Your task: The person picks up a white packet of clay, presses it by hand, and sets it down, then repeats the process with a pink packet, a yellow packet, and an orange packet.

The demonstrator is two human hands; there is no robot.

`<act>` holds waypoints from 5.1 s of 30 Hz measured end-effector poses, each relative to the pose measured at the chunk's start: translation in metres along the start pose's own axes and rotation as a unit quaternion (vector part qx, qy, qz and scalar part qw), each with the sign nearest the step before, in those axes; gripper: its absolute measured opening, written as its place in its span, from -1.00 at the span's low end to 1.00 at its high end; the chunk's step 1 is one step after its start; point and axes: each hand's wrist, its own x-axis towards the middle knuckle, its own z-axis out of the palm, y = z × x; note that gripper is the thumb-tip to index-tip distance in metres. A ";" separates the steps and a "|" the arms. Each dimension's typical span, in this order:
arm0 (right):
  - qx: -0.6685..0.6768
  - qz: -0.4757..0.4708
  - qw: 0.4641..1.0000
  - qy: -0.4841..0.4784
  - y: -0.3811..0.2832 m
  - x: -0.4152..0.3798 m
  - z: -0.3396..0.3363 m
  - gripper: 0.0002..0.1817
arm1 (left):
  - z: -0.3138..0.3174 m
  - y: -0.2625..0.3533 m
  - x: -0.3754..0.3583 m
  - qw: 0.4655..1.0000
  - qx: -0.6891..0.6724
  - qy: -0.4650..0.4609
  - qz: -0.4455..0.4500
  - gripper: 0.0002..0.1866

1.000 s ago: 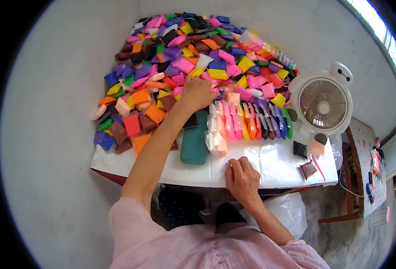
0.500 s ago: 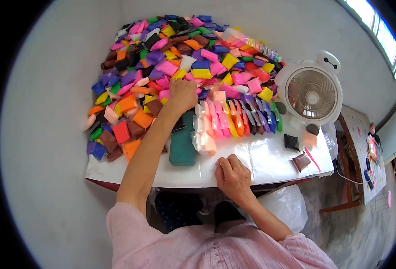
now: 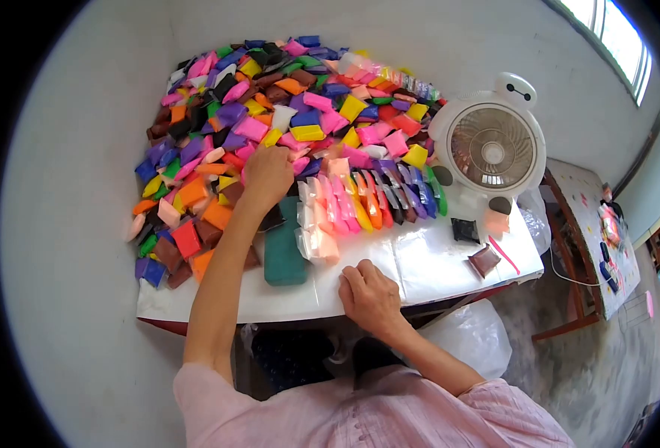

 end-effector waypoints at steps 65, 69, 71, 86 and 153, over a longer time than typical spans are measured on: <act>0.482 0.309 0.818 -0.050 0.050 0.004 -0.067 -0.76 | -0.002 0.173 -0.175 0.698 -0.686 -0.091 -0.183 -0.83; 0.547 0.304 0.780 -0.014 0.055 -0.005 -0.058 -0.75 | -0.003 0.174 -0.175 0.697 -0.687 -0.106 -0.176 -0.83; 0.565 0.298 0.769 -0.005 0.058 -0.009 -0.049 -0.75 | -0.006 0.173 -0.175 0.688 -0.695 -0.112 -0.177 -0.83; 0.589 0.260 0.764 0.036 0.059 -0.010 -0.039 -0.90 | -0.003 0.177 -0.174 0.695 -0.696 -0.064 -0.167 -0.81; 0.451 0.427 0.761 -0.191 0.053 0.006 -0.078 -0.61 | -0.005 0.173 -0.185 0.910 -0.405 0.086 0.002 -0.92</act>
